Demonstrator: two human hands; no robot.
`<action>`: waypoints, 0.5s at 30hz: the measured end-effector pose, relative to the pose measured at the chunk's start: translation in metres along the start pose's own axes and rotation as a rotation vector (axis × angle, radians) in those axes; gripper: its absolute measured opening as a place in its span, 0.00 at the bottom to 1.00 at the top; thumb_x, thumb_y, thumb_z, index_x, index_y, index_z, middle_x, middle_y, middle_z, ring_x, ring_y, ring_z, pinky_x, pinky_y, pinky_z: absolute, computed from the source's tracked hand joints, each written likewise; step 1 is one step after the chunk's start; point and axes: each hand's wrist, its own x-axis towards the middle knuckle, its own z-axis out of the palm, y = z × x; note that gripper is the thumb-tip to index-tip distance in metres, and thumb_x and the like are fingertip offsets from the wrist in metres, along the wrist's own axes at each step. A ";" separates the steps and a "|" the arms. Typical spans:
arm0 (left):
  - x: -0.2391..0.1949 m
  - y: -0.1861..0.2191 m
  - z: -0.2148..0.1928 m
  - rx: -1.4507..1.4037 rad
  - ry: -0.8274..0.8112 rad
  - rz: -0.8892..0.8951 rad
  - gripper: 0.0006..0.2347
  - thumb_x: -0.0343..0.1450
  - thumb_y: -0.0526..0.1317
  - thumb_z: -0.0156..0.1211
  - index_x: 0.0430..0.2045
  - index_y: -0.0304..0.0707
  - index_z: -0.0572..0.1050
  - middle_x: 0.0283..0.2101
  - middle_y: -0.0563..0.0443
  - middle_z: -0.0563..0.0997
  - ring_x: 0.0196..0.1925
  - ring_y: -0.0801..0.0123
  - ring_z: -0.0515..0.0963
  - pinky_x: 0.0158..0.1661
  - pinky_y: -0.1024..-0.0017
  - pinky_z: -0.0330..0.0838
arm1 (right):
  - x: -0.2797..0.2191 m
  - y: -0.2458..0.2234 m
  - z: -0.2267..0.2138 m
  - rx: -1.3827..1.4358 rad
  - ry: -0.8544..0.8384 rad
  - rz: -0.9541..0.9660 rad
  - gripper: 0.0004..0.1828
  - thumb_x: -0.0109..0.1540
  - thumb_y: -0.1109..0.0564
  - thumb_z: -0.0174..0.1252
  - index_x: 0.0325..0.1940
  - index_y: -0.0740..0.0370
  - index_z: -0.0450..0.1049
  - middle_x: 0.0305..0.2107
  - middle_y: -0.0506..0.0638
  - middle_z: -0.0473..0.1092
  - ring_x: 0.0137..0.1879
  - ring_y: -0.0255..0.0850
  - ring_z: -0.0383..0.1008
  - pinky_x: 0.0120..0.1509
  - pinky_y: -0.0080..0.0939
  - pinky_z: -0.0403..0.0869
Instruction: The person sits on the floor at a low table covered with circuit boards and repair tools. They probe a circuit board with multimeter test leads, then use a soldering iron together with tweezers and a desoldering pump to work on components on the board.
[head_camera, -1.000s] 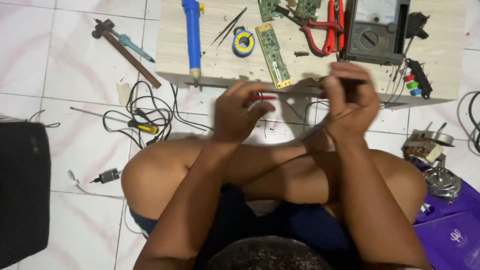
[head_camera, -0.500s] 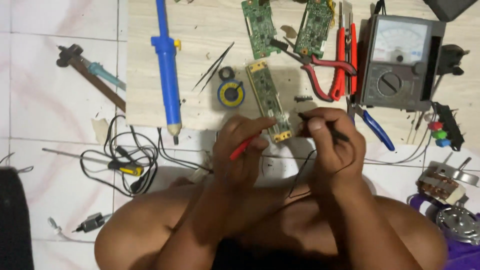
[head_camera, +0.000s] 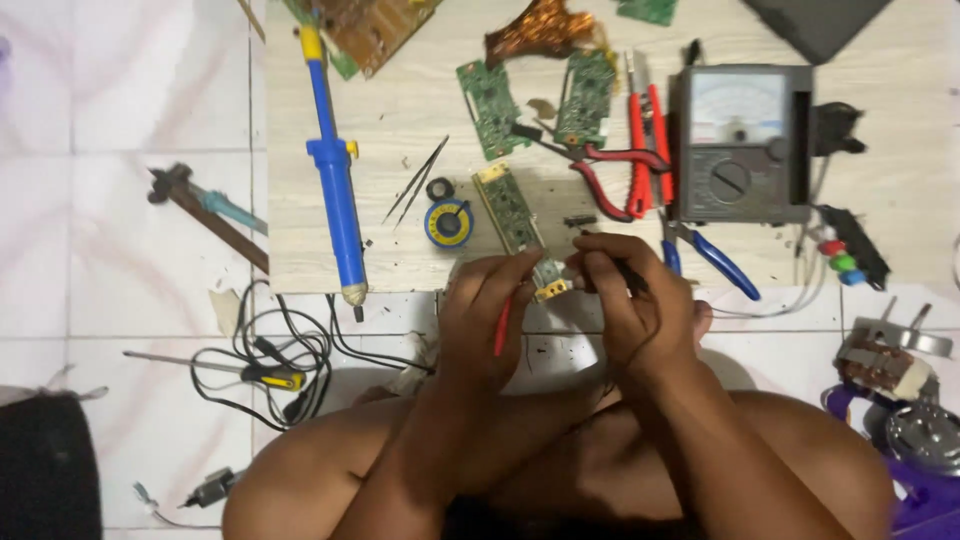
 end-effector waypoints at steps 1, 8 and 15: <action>-0.002 0.001 0.000 -0.004 -0.009 0.023 0.12 0.73 0.31 0.61 0.50 0.37 0.80 0.40 0.48 0.82 0.41 0.57 0.83 0.47 0.62 0.79 | -0.003 0.000 -0.003 0.009 0.021 -0.008 0.12 0.70 0.52 0.56 0.52 0.54 0.81 0.31 0.56 0.80 0.38 0.47 0.81 0.48 0.50 0.77; 0.006 0.032 -0.014 -0.031 -0.086 0.080 0.14 0.77 0.31 0.48 0.56 0.33 0.76 0.42 0.36 0.82 0.37 0.45 0.82 0.44 0.52 0.77 | -0.015 0.005 -0.032 0.204 -0.129 -0.529 0.25 0.65 0.61 0.48 0.66 0.66 0.73 0.42 0.59 0.80 0.42 0.49 0.82 0.49 0.47 0.79; -0.016 0.026 -0.020 -0.020 -0.138 0.081 0.15 0.77 0.32 0.47 0.58 0.32 0.76 0.51 0.40 0.85 0.49 0.49 0.85 0.51 0.57 0.74 | -0.036 -0.008 -0.048 0.373 -0.133 -0.481 0.24 0.63 0.65 0.45 0.57 0.65 0.81 0.31 0.61 0.80 0.37 0.48 0.81 0.46 0.50 0.77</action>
